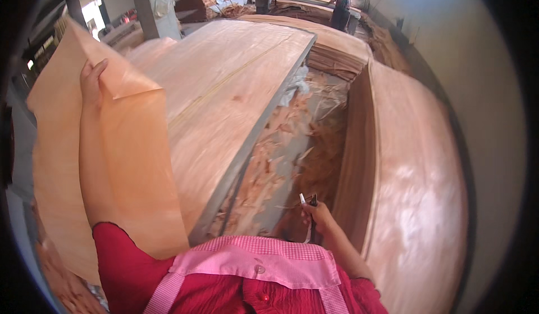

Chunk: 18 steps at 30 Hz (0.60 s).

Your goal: The person works with sheets of wood veneer, using a knife to trim edges and small pieces of tape to secure sections. The person moves different sheets on a metal work table and handles thin strips of wood.

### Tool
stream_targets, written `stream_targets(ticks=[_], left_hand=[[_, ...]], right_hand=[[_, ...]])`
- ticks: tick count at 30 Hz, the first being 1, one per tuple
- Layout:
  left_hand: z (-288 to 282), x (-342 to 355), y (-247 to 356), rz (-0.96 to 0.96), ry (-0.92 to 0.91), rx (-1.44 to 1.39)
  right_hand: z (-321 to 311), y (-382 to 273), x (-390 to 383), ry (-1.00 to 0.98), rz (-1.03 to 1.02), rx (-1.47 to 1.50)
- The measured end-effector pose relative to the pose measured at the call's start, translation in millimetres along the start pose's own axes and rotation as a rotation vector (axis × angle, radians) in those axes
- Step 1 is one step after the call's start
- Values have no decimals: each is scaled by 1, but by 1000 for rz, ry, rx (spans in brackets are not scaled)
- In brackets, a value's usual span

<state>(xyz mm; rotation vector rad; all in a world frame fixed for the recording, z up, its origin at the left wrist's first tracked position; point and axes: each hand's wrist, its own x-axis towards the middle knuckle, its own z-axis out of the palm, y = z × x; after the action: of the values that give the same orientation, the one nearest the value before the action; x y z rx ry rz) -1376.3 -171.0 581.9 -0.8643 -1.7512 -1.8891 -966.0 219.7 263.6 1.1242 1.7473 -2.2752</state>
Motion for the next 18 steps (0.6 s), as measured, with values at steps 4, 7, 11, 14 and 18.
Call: stream_targets(ticks=[4, 7, 11, 14, 18], left_hand=[[82, 56, -126, -127, 14, -118], [153, 90, -198, -177, 12, -121], [236, 123, -284, -224, 44, -172], [263, 142, -361, -174, 136, 5], [309, 176, -427, -255, 267, 8]], right_hand=[[-64, -64, 44, 146, 49, 79], [-116, -87, 93, 278, 38, 188], [-205, -121, 188, 432, -25, 332], [-249, -180, 273, 450, -56, 302], [-279, -279, 387, 385, -73, 204]])
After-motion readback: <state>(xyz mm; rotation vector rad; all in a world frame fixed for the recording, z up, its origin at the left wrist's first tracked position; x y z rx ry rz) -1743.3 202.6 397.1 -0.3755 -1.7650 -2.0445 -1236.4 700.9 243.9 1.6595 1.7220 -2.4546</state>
